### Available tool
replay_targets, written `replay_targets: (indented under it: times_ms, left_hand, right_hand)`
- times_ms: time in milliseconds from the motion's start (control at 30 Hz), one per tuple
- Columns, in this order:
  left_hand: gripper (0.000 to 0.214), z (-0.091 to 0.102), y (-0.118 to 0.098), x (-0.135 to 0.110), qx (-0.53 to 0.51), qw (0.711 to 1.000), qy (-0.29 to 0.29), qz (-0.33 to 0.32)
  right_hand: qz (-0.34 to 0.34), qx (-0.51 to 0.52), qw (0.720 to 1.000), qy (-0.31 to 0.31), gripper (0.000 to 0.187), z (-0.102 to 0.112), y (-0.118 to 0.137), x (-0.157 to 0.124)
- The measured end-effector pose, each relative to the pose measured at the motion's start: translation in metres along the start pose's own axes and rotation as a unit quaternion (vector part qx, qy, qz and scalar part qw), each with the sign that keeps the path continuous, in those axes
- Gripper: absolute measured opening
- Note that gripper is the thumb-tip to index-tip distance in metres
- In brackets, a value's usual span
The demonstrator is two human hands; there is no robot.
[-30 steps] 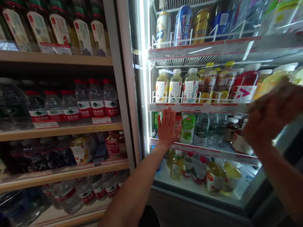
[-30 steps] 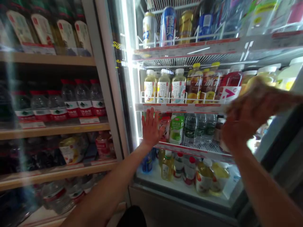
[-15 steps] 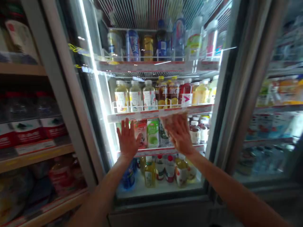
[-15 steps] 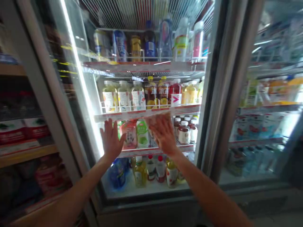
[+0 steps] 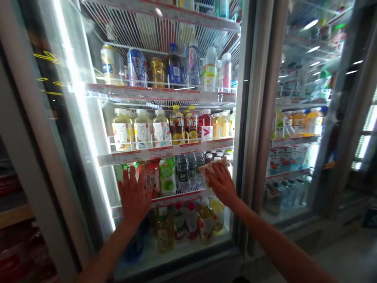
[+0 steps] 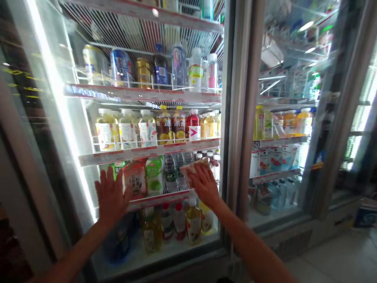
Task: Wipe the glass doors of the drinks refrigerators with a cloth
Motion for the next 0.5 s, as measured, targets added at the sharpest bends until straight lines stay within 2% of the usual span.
replay_targets:
  times_ms: [33, 100, 133, 167, 200, 300, 333, 367, 433, 500]
  left_hand:
    - [0.070, 0.001, -0.002, -0.002, 0.003, 1.000, 0.000, -0.002]
    - [0.072, 0.003, -0.007, -0.006, 0.008, 1.000, 0.007, -0.001]
    - [0.073, 0.004, -0.009, -0.009, 0.010, 1.000, 0.010, -0.005]
    - [0.074, 0.005, -0.012, -0.013, 0.011, 1.000, 0.015, -0.014]
    - [0.074, 0.005, -0.016, -0.018, 0.011, 0.999, 0.021, -0.033]
    - [0.074, 0.004, -0.032, -0.039, 0.007, 0.992, 0.033, -0.123]
    - [0.074, 0.002, -0.037, -0.046, 0.007, 0.989, 0.036, -0.142]
    - [0.074, 0.001, -0.040, -0.051, 0.009, 0.988, 0.038, -0.148]
    - [0.074, -0.001, -0.044, -0.058, 0.013, 0.990, 0.036, -0.133]
    - [0.074, -0.003, -0.046, -0.059, 0.015, 0.993, 0.036, -0.114]
  right_hand:
    - [-0.027, -0.021, 0.999, -0.032, 0.045, 0.007, -0.013, 0.009]
    - [-0.075, -0.054, 0.987, -0.134, 0.048, 0.026, -0.039, 0.024]
    - [-0.085, -0.059, 0.983, -0.155, 0.050, 0.031, -0.046, 0.024]
    - [-0.082, -0.057, 0.983, -0.156, 0.053, 0.032, -0.047, 0.016]
    - [-0.072, -0.048, 0.988, -0.131, 0.055, 0.028, -0.040, 0.001]
    - [-0.061, -0.032, 0.997, -0.038, 0.060, 0.009, -0.005, -0.070]
    - [-0.059, -0.028, 0.998, 0.005, 0.059, 0.002, 0.005, -0.088]
    - [-0.061, -0.027, 0.998, 0.020, 0.059, -0.001, 0.011, -0.098]
    - [-0.058, -0.026, 0.998, 0.018, 0.059, -0.002, 0.011, -0.088]
    - [-0.059, -0.020, 0.998, -0.029, 0.059, 0.003, 0.004, -0.053]
Point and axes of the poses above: each hand's wrist, its own x-axis towards the middle knuckle, its own z-axis out of the back of the hand, y = z × x, the point moved 5 cm from there along x, towards the middle knuckle, and after that the axes turned 11 degrees about x, right-handed, at the moved point
